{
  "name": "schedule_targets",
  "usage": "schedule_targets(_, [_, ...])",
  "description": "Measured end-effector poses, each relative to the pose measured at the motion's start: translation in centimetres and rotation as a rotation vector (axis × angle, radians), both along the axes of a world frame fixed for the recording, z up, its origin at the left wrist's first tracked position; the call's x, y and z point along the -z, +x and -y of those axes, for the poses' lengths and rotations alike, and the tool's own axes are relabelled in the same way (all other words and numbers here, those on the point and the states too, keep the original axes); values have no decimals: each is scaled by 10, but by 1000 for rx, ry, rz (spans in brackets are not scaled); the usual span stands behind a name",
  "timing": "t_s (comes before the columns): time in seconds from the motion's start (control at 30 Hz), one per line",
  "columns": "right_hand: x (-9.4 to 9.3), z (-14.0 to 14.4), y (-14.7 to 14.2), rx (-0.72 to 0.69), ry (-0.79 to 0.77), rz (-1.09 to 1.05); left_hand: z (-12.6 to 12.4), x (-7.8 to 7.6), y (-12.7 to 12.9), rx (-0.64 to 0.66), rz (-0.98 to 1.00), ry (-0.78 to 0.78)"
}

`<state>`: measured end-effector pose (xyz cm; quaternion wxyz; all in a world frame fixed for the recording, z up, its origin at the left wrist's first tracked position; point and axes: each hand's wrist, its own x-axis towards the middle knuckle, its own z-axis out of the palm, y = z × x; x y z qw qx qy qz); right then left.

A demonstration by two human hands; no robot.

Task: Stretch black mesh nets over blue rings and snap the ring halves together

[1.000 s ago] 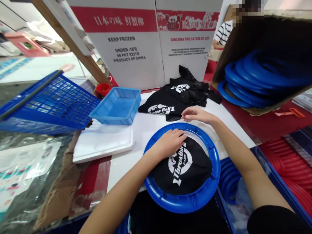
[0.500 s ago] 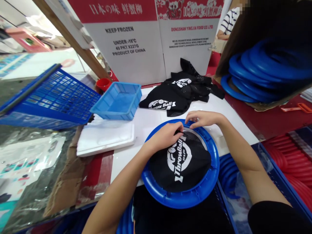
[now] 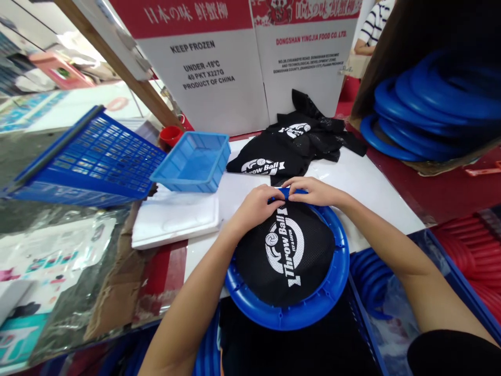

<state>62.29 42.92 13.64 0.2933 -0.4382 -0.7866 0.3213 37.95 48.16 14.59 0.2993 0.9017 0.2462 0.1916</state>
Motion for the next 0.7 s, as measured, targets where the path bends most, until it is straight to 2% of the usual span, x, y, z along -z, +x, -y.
schedule_targets(0.13, [3, 0, -7, 98, 28, -27, -1, 5, 2, -31, 67, 11])
schedule_targets(0.27, [0, 1, -8, 83, 1, -32, -2, 8, 4, -60, 53, -30])
schedule_targets(0.37, [1, 1, -9, 56, 45, -9, -1, 9, 5, -104, 70, -67])
schedule_targets(0.57, [5, 0, -17, 144, 97, 14, 0, 8, 8, -239, 95, -197])
schedule_targets(0.7, [6, -1, -20, 189, 81, 0, -3, 6, 8, -234, 47, -230])
